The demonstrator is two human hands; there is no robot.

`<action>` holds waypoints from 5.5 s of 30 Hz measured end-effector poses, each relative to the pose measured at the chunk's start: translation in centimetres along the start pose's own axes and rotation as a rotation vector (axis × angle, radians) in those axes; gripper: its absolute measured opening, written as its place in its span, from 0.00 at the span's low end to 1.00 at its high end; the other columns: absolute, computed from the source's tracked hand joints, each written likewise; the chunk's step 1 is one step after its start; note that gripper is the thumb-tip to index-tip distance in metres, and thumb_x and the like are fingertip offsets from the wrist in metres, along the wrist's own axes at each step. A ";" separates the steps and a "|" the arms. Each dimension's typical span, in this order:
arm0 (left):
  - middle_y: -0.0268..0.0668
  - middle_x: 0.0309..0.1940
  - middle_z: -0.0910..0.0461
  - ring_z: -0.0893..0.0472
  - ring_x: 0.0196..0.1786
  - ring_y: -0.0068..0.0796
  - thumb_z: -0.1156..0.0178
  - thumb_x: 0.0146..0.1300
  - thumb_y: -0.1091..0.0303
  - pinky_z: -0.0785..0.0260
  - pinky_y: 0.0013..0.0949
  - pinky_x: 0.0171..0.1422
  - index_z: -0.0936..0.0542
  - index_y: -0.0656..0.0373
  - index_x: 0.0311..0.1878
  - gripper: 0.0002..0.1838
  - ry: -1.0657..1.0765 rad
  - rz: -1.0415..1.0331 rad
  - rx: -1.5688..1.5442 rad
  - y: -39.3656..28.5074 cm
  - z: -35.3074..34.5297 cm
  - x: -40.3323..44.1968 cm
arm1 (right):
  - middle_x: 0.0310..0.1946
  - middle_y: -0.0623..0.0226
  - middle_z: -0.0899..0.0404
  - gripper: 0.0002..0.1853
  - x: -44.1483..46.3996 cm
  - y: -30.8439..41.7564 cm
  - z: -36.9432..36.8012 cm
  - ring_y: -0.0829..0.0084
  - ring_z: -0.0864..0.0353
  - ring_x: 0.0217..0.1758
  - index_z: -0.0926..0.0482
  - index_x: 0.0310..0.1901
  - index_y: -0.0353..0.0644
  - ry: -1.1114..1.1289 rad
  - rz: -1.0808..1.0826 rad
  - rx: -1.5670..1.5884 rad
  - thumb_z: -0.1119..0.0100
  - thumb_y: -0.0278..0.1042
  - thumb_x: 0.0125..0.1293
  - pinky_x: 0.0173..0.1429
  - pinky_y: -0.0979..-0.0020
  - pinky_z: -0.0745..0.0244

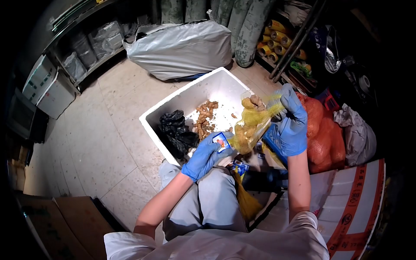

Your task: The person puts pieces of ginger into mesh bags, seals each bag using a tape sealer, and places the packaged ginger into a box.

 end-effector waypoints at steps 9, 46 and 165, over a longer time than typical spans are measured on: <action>0.32 0.41 0.30 0.32 0.42 0.18 0.46 0.58 0.57 0.40 0.23 0.49 0.31 0.61 0.50 0.21 -0.141 -0.253 0.769 -6.2 -0.8 2.5 | 0.31 0.69 0.31 0.16 -0.4 1.8 2.4 0.78 0.31 0.31 0.34 0.46 0.36 -0.070 0.101 0.000 0.50 0.25 0.54 0.35 0.79 0.34; 0.41 0.31 0.30 0.30 0.34 0.33 0.50 0.43 0.84 0.37 0.27 0.41 0.26 0.64 0.32 0.10 0.493 -0.229 1.870 -13.0 -14.5 -0.9 | 0.30 0.64 0.31 0.12 -4.1 2.9 -0.6 0.72 0.32 0.32 0.24 0.37 0.36 0.441 -0.025 -1.105 0.53 0.19 0.50 0.39 0.75 0.36; 0.24 0.22 0.33 0.35 0.26 0.12 0.41 0.53 0.65 0.42 0.18 0.29 0.27 0.57 0.26 0.07 0.087 -0.254 1.068 -19.0 -14.8 3.4 | 0.32 0.72 0.23 0.12 6.5 -2.4 -6.0 0.86 0.29 0.33 0.25 0.41 0.35 0.209 0.026 -0.572 0.43 0.31 0.56 0.38 0.83 0.34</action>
Point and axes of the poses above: each hand's wrist, its own x-axis towards the middle knuckle, its own z-axis out of the back of the hand, y = z × x, the point moved 8 cm from there along x, towards the middle knuckle
